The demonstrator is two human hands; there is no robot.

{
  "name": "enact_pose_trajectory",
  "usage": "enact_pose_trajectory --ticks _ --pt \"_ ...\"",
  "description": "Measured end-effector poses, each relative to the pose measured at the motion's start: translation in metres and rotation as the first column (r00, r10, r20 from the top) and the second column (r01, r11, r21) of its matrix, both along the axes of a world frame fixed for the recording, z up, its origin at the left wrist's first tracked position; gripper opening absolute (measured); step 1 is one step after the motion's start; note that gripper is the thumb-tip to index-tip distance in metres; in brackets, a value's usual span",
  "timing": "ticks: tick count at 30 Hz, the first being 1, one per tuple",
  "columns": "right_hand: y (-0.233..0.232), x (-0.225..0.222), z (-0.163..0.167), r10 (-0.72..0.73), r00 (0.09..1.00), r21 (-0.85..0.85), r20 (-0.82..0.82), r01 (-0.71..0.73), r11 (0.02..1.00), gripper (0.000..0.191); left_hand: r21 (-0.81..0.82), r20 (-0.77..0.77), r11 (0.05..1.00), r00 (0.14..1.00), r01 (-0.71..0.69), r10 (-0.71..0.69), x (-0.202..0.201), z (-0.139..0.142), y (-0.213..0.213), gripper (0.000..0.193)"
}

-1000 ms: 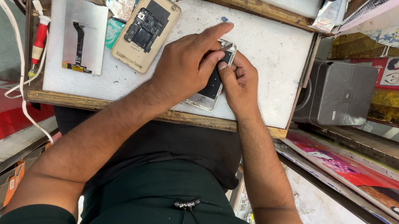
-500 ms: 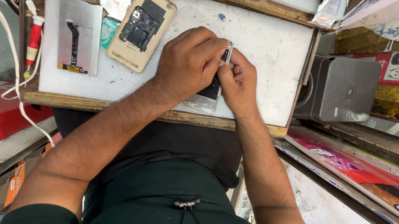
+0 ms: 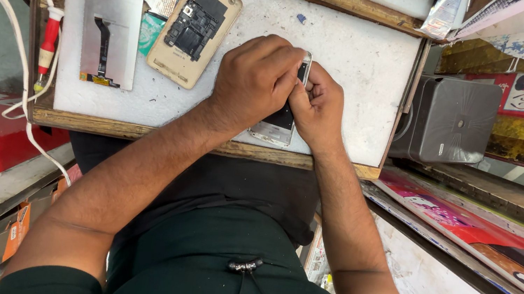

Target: The person disassembles a white smartphone, removes the screen assembly, cleans the frame with a spray and cloth, and reattaches the screen. They handle the phone, a spray bottle, and a cleaning cloth on a cluttered workbench.

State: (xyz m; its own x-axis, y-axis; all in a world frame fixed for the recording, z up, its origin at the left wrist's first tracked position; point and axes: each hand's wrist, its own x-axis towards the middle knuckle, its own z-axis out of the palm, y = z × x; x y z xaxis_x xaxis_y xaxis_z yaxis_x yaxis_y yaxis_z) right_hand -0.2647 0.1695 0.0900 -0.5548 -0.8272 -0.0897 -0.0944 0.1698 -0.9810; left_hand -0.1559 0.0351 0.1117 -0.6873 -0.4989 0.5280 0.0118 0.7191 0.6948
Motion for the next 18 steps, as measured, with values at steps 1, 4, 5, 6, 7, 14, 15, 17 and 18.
enact_pose_trajectory --ticks 1,4,5,6,7,14,15,17,18 --pt "0.0003 0.0 0.0002 -0.004 1.0 0.008 0.0 0.004 1.0 0.017 -0.003 -0.002 1.0 1.0 0.0 0.0 -0.0003 0.0001 0.0003 0.014" --pt "0.0005 -0.0003 0.0013 -0.005 1.0 0.01 -0.022 0.005 1.0 0.016 -0.032 -0.024 0.999 0.999 0.029 -0.029 -0.0007 0.0006 0.0007 0.015" --pt "0.0008 -0.0001 0.0017 -0.004 1.0 0.003 -0.009 0.004 1.0 0.017 -0.044 -0.034 0.997 0.998 0.058 -0.06 0.0001 0.0006 0.0 0.016" --pt "0.0011 -0.0003 0.0021 -0.001 1.0 -0.006 0.003 0.001 1.0 0.017 -0.058 -0.044 0.995 0.995 0.086 -0.088 0.0009 0.0005 -0.0009 0.017" --pt "0.0003 -0.0005 0.0019 0.003 1.0 -0.017 0.014 -0.002 1.0 0.018 -0.047 -0.039 0.996 0.997 0.071 -0.072 0.0008 0.0005 -0.0008 0.015" --pt "0.0013 0.0 -0.0002 -0.021 1.0 0.001 -0.002 0.021 1.0 0.018 -0.026 -0.011 0.999 0.999 0.038 -0.038 -0.0005 -0.0026 0.0003 0.01" --pt "0.0013 -0.0004 -0.0006 -0.016 1.0 -0.011 -0.004 0.016 1.0 0.018 -0.048 -0.013 0.997 0.998 0.066 -0.066 -0.0006 -0.0032 -0.0001 0.01" --pt "0.0008 -0.0009 -0.0013 0.003 1.0 -0.04 -0.002 -0.003 0.999 0.018 -0.065 -0.036 0.994 0.995 0.092 -0.095 -0.0007 -0.0041 -0.0007 0.012" --pt "0.0006 -0.0013 -0.0016 0.013 1.0 -0.054 0.003 -0.012 0.998 0.017 -0.075 -0.048 0.992 0.993 0.105 -0.109 -0.0004 -0.0043 -0.0013 0.013"
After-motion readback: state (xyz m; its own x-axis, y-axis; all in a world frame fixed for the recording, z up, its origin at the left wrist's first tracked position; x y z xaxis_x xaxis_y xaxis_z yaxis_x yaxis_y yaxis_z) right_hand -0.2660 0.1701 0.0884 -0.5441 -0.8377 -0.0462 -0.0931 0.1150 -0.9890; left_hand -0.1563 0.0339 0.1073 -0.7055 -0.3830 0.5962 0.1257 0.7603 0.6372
